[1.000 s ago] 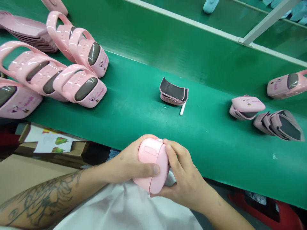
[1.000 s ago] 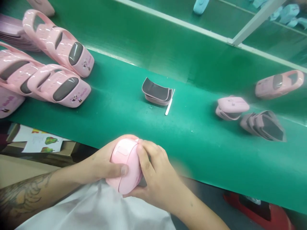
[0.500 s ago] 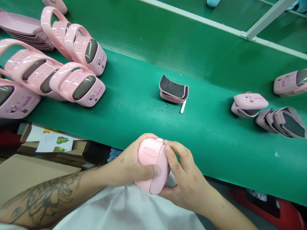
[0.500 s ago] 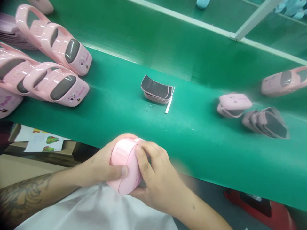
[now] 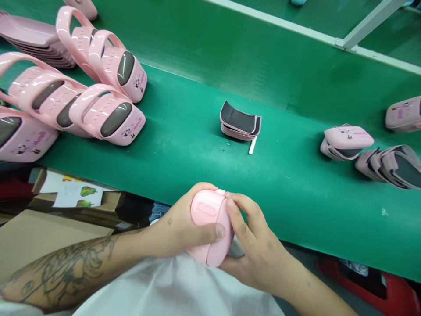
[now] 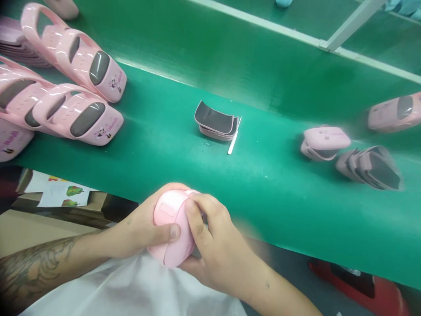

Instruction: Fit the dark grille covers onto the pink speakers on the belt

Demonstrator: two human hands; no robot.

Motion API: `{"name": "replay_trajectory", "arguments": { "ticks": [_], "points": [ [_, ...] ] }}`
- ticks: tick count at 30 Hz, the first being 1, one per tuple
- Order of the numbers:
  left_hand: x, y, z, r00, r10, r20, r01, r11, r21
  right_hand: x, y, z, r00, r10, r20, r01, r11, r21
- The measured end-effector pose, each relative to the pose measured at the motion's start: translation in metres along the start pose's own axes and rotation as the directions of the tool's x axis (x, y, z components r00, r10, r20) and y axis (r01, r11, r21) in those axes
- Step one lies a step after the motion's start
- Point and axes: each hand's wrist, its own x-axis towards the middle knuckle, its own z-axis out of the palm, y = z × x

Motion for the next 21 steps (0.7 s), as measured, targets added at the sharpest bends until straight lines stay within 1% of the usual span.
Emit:
{"name": "replay_trajectory", "arguments": {
  "ticks": [3, 6, 10, 16, 21],
  "points": [
    [0.005, 0.002, 0.0, 0.999, -0.016, -0.033, 0.015, 0.999, -0.03, 0.001, 0.002, -0.001, 0.997, 0.06, 0.039, -0.061, 0.998, 0.024],
    [0.01, 0.006, 0.001, 0.999, -0.032, -0.025, 0.03, 0.997, -0.071, 0.001, 0.004, -0.004, 0.987, 0.126, 0.099, -0.133, 0.988, 0.075],
    [0.013, 0.007, 0.002, 0.999, -0.02, -0.025, 0.018, 0.996, -0.088, -0.001, 0.005, -0.007, 0.975, 0.164, 0.147, -0.183, 0.976, 0.122],
    [0.013, 0.005, 0.005, 0.999, -0.023, -0.036, 0.018, 0.992, -0.121, -0.004, 0.002, -0.002, 0.974, 0.2, 0.109, -0.218, 0.957, 0.19],
    [0.012, 0.005, 0.006, 1.0, 0.01, -0.019, -0.012, 0.993, -0.113, -0.006, 0.0, 0.001, 0.975, 0.205, 0.085, -0.219, 0.951, 0.22]
  ]
}}
